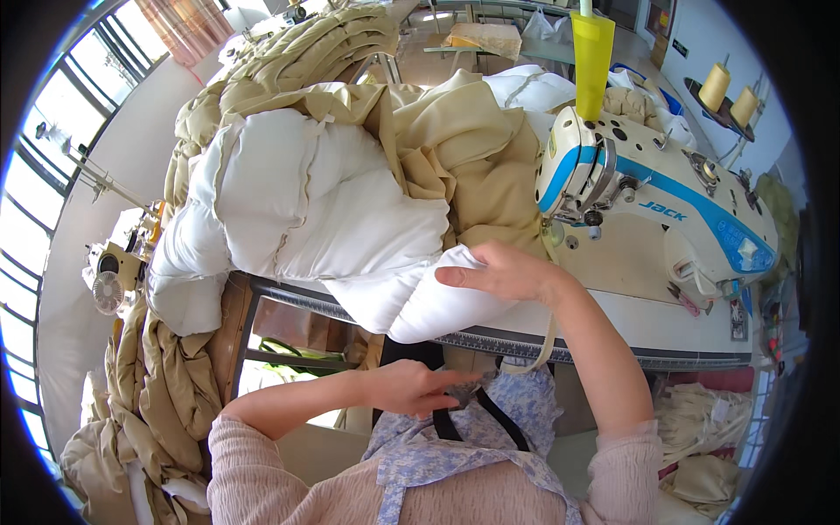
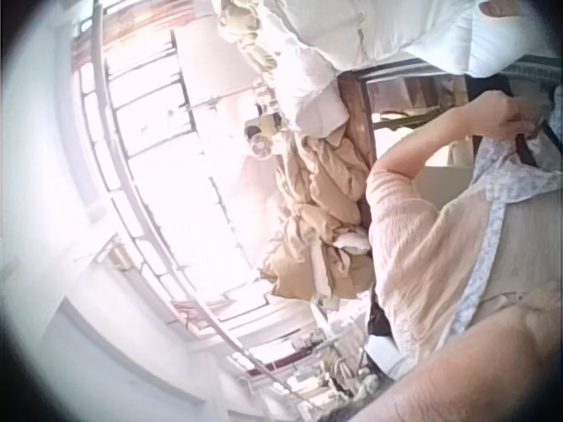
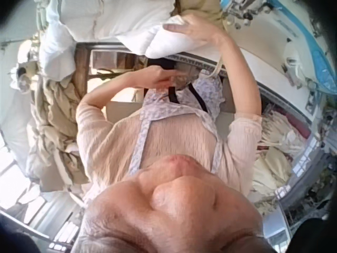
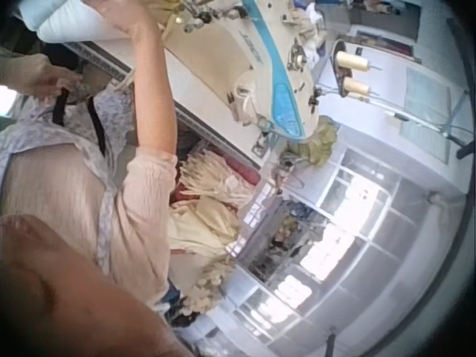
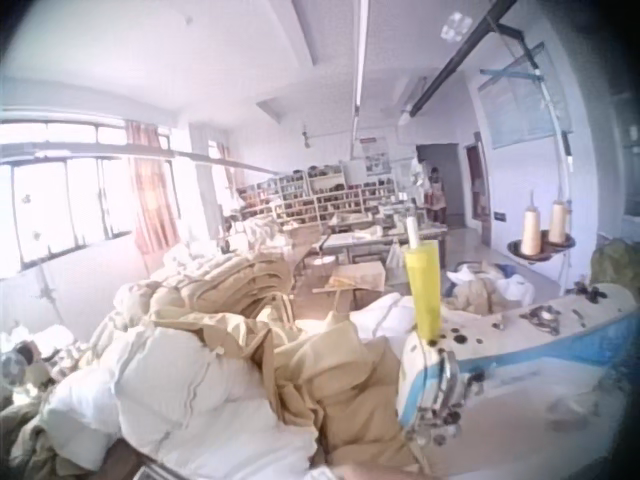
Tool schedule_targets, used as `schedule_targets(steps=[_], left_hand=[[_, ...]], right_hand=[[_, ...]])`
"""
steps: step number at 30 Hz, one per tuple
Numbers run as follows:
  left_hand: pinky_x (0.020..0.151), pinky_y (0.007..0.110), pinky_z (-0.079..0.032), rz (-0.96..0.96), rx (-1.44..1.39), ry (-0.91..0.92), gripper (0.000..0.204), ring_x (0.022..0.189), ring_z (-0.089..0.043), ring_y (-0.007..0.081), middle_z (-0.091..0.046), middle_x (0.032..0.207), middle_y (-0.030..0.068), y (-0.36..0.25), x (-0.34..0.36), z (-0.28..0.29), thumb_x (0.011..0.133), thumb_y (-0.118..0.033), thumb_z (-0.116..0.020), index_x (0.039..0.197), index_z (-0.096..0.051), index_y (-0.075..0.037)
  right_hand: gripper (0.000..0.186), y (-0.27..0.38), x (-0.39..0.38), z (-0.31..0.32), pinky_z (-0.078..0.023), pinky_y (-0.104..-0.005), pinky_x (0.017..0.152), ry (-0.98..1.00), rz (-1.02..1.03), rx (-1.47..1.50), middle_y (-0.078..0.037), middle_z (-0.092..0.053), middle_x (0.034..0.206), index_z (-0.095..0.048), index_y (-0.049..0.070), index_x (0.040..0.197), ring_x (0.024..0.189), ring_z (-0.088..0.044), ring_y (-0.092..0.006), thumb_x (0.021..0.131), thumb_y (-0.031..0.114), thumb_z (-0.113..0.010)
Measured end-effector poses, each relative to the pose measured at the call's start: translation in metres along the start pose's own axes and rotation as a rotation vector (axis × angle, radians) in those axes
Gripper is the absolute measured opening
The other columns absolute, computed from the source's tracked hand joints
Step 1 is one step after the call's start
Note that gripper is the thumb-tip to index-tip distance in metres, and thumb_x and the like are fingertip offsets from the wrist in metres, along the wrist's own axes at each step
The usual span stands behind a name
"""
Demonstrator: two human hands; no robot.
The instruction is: The person sews a zipper onto a beige fabric item using a sewing machine. They guide the fabric and zipper under the needle, adjust the material, and trim threads with scissors. The work continues across multiple sections of the item.
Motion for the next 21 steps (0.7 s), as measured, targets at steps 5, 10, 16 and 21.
schedule_targets(steps=[5, 10, 16, 21], left_hand=[[0.064, 0.031, -0.050, 0.673, 0.235, -0.344, 0.032, 0.070, -0.058, 0.0157, -0.062, 0.079, 0.0033, 0.050, 0.045, 0.090, 0.106, -0.027, -0.056, 0.130, -0.065, -0.009], [0.075, 0.036, -0.053, 0.104, 0.998, -0.820, 0.029, 0.088, -0.064, 0.0246, -0.067, 0.097, 0.0108, 0.097, 0.017, 0.068, 0.105, -0.027, -0.056, 0.122, -0.067, -0.006], [0.085, 0.044, -0.057, 0.206, 0.610, -0.137, 0.030, 0.111, -0.067, 0.0322, -0.069, 0.119, 0.0159, 0.013, -0.088, 0.002, 0.100, -0.017, -0.062, 0.124, -0.065, -0.001], [0.093, 0.040, -0.059, -0.435, 0.628, -0.565, 0.033, 0.124, -0.065, 0.0347, -0.065, 0.133, 0.0182, -0.106, -0.018, 0.026, 0.093, -0.006, -0.067, 0.125, -0.064, 0.002]], right_hand=[[0.019, 0.052, -0.004, -0.048, -0.054, -0.0386, 0.083, -0.536, 1.162, -0.228, -0.012, -0.074, 0.099, -0.074, 0.002, 0.107, 0.092, -0.069, -0.0280, 0.088, 0.004, -0.069], [0.030, -0.032, -0.050, -0.146, -0.053, -0.0423, 0.079, -0.444, 0.864, -0.221, -0.011, -0.066, 0.095, -0.062, 0.006, 0.112, 0.089, -0.065, -0.0306, 0.085, 0.012, -0.074], [0.039, -0.077, -0.035, -0.186, -0.055, -0.0453, 0.071, -0.706, 0.388, 0.003, -0.015, -0.071, 0.093, -0.058, 0.006, 0.120, 0.084, -0.069, -0.0387, 0.092, 0.026, -0.074], [0.013, -0.072, -0.045, -0.184, -0.054, -0.0432, 0.082, -0.599, 0.882, -0.255, -0.012, -0.069, 0.103, -0.069, 0.007, 0.101, 0.099, -0.066, -0.0323, 0.095, 0.017, -0.063]])
Point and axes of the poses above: each hand's wrist, its own x-axis towards the middle knuckle, its own z-axis out of the back of the hand, y = z × x, the point moved 2 cm from there along x, towards the middle knuckle
